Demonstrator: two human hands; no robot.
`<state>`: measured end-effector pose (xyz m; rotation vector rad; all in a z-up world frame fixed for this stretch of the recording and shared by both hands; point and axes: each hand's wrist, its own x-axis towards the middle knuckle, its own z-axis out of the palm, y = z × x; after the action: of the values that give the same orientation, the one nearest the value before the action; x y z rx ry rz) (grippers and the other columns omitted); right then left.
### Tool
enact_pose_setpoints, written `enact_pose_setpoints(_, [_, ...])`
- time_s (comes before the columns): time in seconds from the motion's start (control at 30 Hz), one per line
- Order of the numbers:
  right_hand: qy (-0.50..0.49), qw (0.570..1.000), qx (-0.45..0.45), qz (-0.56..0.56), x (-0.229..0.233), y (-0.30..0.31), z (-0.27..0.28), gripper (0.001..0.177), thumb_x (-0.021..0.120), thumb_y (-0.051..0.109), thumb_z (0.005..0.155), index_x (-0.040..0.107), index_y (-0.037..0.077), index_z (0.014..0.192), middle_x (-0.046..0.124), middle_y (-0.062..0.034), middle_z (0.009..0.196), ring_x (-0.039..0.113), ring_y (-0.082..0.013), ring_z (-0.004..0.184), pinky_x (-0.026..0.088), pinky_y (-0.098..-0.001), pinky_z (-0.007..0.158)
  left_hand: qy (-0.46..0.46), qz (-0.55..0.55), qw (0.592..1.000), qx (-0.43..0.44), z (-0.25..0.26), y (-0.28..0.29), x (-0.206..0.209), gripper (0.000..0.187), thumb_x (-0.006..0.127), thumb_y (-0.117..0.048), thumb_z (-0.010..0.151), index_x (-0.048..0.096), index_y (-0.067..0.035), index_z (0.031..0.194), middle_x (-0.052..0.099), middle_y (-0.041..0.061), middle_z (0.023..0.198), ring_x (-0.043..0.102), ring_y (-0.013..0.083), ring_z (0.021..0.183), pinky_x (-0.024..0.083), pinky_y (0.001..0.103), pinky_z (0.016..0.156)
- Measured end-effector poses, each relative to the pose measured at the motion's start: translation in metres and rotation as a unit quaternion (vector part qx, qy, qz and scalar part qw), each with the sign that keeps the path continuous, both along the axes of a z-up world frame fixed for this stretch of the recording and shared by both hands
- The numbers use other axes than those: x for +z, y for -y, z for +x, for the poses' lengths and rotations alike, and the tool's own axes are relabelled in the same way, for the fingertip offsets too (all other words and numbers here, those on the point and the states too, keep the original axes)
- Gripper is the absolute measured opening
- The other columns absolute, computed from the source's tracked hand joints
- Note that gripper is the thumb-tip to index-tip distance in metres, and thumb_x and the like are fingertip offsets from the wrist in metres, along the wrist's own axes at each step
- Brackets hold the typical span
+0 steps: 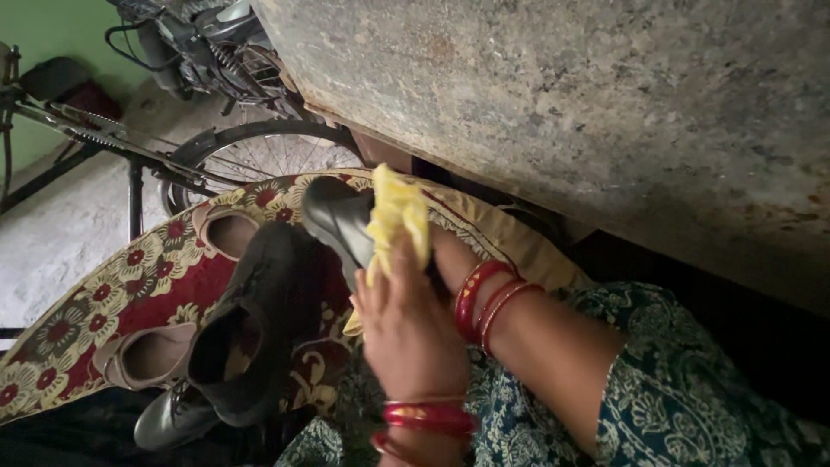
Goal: The person wipes several pairs of shoes with a yellow cloth on a floral mat. They handle black shoes, pink flats, and other footwear, wiping each one individually and placing them into a red basket on a nearby shelf.
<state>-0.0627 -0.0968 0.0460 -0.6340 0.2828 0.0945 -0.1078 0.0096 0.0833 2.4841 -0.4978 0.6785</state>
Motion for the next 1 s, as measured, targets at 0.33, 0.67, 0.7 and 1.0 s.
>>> enact_pose_setpoints(0.33, [0.027, 0.999, -0.004, 0.028, 0.022, -0.007, 0.013, 0.045, 0.055, 0.048, 0.093, 0.072, 0.016, 0.12, 0.074, -0.0061, 0.115, 0.068, -0.0223, 0.106, 0.054, -0.0384, 0.094, -0.053, -0.194, 0.98, -0.005, 0.051, -0.012, -0.003, 0.043, 0.052, -0.026, 0.102, 0.056, -0.011, 0.141, 0.061, 0.024, 0.132, 0.066, 0.0448, 0.11, 0.054, 0.05, 0.088])
enact_pose_setpoints(0.67, [0.025, 0.983, 0.002, -0.182, 0.021, -0.001, 0.007, 0.044, 0.051, 0.045, 0.092, 0.075, 0.015, 0.114, 0.076, -0.0097, 0.108, 0.071, -0.026, 0.102, 0.054, -0.0392, 0.091, 0.157, -0.049, 0.984, -0.073, 0.005, 0.009, -0.003, 0.051, 0.059, -0.02, 0.096, 0.053, -0.013, 0.146, 0.056, 0.021, 0.148, 0.054, 0.0485, 0.136, 0.042, 0.055, 0.112])
enact_pose_setpoints(0.7, [0.016, 0.973, 0.003, -0.231, 0.023, 0.001, 0.0, 0.044, 0.051, 0.045, 0.092, 0.075, 0.014, 0.113, 0.076, -0.0101, 0.107, 0.072, -0.0264, 0.102, 0.054, -0.0393, 0.09, 0.142, -0.057, 0.984, -0.088, 0.003, 0.008, -0.005, 0.052, 0.06, -0.02, 0.095, 0.051, -0.01, 0.145, 0.057, 0.022, 0.143, 0.054, 0.0478, 0.131, 0.042, 0.055, 0.11])
enact_pose_setpoints(1.0, [-0.096, 0.68, -0.024, -0.726, 0.065, 0.017, -0.036, 0.043, 0.054, 0.048, 0.087, 0.079, 0.017, 0.104, 0.076, -0.0149, 0.092, 0.075, -0.0326, 0.092, 0.057, -0.0421, 0.085, 0.006, -0.078, 0.988, -0.131, 0.036, -0.001, 0.001, 0.046, 0.066, -0.02, 0.092, 0.055, -0.004, 0.133, 0.067, 0.02, 0.118, 0.065, 0.0429, 0.103, 0.05, 0.05, 0.087])
